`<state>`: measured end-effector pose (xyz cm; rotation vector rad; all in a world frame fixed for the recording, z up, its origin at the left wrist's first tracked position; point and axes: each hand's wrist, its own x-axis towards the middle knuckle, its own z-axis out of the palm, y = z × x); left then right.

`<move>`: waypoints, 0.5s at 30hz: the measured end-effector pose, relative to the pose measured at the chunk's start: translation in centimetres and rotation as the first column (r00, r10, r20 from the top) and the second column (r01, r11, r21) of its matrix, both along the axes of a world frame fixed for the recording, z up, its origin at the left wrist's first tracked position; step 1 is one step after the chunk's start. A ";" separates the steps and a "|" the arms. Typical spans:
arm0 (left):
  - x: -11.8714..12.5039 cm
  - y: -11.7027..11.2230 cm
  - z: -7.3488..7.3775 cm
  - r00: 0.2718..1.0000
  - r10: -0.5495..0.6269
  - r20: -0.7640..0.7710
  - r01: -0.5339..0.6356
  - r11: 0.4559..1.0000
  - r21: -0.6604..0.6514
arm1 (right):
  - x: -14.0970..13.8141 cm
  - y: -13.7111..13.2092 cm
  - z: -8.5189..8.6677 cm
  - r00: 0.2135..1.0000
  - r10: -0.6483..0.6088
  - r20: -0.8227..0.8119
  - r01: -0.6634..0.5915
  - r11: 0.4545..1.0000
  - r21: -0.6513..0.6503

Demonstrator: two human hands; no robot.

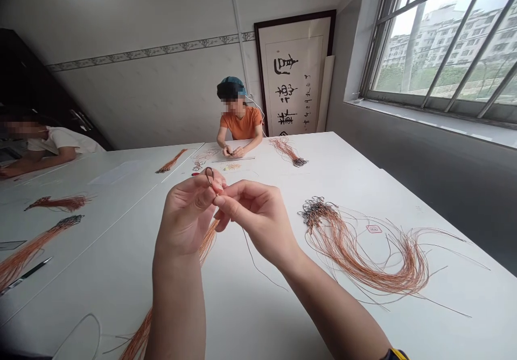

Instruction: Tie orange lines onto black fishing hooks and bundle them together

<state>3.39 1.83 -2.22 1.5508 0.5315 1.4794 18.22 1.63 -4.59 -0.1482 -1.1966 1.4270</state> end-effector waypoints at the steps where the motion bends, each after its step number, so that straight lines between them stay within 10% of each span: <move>1: -0.1 -0.1 0.1 1.000 -0.030 -0.001 0.030 0.999 -0.018 | 0.1 0.0 0.0 1.000 0.004 0.006 -0.004 1.000 0.010; 15: -0.1 -0.3 0.1 0.994 0.045 0.095 -0.037 0.996 -0.086 | 0.8 -0.6 0.6 0.914 -0.307 0.265 0.245 0.939 0.242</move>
